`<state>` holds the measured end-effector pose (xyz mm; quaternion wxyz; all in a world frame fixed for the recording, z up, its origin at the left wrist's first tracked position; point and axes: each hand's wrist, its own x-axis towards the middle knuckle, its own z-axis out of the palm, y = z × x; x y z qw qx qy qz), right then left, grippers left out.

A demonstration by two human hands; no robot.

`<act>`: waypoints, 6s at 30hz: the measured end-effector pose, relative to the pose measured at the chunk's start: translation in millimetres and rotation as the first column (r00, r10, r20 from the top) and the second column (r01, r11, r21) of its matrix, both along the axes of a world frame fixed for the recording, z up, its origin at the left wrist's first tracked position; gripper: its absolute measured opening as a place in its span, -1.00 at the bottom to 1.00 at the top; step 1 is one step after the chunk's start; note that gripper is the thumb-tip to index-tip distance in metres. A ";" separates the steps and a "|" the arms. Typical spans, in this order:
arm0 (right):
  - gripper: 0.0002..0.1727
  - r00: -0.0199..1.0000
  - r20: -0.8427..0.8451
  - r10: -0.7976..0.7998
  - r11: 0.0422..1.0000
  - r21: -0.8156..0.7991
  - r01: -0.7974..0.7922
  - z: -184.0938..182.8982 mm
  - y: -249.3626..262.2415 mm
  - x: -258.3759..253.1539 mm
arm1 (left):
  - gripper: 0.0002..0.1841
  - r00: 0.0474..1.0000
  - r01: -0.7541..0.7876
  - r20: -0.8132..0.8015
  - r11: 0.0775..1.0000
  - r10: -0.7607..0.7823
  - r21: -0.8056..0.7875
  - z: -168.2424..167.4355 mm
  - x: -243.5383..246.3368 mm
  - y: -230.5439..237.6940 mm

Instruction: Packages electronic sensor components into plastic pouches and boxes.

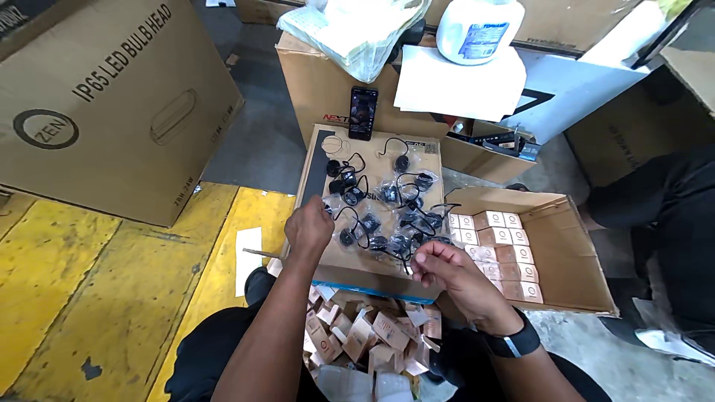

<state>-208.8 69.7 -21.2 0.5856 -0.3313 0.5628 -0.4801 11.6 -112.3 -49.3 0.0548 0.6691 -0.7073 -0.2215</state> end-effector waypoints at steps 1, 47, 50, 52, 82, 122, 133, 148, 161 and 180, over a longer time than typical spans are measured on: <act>-0.83 1.000 0.004 -0.002 1.000 -0.001 0.002 0.1 0.2 -0.4 | -0.84 0.999 -0.012 0.032 1.000 0.011 0.021 -6.4 0.2 -1.1; -0.40 0.190 -0.155 0.969 0.170 0.984 -0.063 -195.0 18.1 -219.5 | -0.47 0.585 0.754 -0.027 0.532 -0.810 0.386 29.8 -35.8 90.4; -0.31 0.270 -0.041 0.962 0.064 0.995 -0.075 -210.4 30.7 -226.4 | -0.49 0.574 0.755 -0.032 0.514 -0.818 0.408 28.0 -43.3 90.2; -0.28 0.332 -0.049 0.942 0.065 0.997 -0.037 -225.6 41.5 -235.1 | -0.49 0.571 0.747 -0.031 0.503 -0.821 0.434 28.9 -47.4 89.2; -0.85 0.986 -0.095 -0.135 0.983 -0.137 0.121 -12.6 -27.6 12.9 | -0.50 0.835 0.349 -0.446 0.937 -0.323 -0.026 52.6 -18.2 66.0; -0.84 0.814 -0.562 -0.144 0.984 -0.165 0.060 -12.8 -19.7 18.0 | -0.83 0.700 0.558 -0.182 0.688 -0.690 -0.463 31.3 -31.8 77.4; -0.68 0.880 -0.437 -0.183 0.977 -0.183 0.112 -29.7 -46.5 0.6 | -0.79 0.619 0.776 -0.181 0.630 -0.764 -0.006 69.6 -8.2 84.2; -0.71 -0.307 -0.928 0.209 0.870 0.320 -0.375 -70.1 -299.7 83.1 | -0.76 0.650 0.759 -0.252 0.628 -0.717 0.170 91.8 18.7 75.0; -0.57 -0.240 -0.924 0.297 0.845 0.371 -0.384 -82.1 -290.4 68.8 | -0.71 0.675 0.737 -0.223 0.650 -0.703 0.186 96.0 21.5 71.4; -0.70 0.923 0.238 -0.302 0.854 -0.362 0.373 39.7 -1.9 -22.4 | -0.75 0.816 0.421 -0.423 0.906 -0.395 -0.033 83.7 8.9 61.4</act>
